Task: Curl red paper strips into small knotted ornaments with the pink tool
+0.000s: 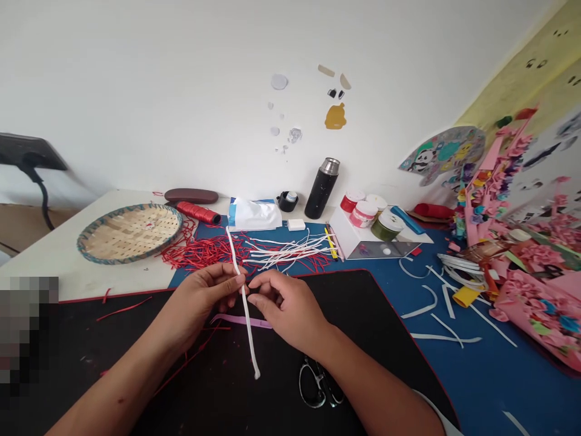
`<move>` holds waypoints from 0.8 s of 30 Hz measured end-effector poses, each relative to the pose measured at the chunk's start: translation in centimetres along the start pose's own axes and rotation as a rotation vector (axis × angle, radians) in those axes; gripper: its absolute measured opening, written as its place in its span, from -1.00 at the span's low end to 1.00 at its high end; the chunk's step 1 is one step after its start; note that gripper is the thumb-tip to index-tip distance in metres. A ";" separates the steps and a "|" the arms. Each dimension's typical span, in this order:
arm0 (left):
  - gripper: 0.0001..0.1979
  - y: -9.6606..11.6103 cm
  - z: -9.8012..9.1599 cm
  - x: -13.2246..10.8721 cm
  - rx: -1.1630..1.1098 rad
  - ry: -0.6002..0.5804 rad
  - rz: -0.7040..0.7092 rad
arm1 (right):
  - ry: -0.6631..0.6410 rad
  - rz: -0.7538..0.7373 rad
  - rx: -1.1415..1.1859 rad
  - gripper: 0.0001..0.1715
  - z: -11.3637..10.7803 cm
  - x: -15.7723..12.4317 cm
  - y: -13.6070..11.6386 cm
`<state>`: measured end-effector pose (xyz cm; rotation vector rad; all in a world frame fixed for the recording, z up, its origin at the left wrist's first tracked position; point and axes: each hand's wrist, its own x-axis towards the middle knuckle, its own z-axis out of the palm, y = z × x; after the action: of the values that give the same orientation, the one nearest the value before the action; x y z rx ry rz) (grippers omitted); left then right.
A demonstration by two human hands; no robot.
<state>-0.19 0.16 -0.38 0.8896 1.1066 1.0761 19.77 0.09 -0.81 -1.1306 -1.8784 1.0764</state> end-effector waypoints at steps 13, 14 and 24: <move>-0.66 -0.6 0.6 -0.2 0.080 -0.128 -0.028 | 0.007 -0.073 -0.049 -0.89 -0.1 -0.1 -0.1; -0.65 -0.5 0.6 -0.2 0.087 -0.125 -0.020 | 0.004 -0.056 -0.030 -0.89 -0.1 -0.1 -0.1; -0.58 -0.6 0.0 0.1 0.139 -0.052 0.071 | -0.050 0.031 0.159 -0.88 0.1 -0.1 -0.3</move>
<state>-0.04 0.11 -0.96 1.0680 1.1241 1.0373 19.61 -0.09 -0.58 -1.0537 -1.7831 1.2582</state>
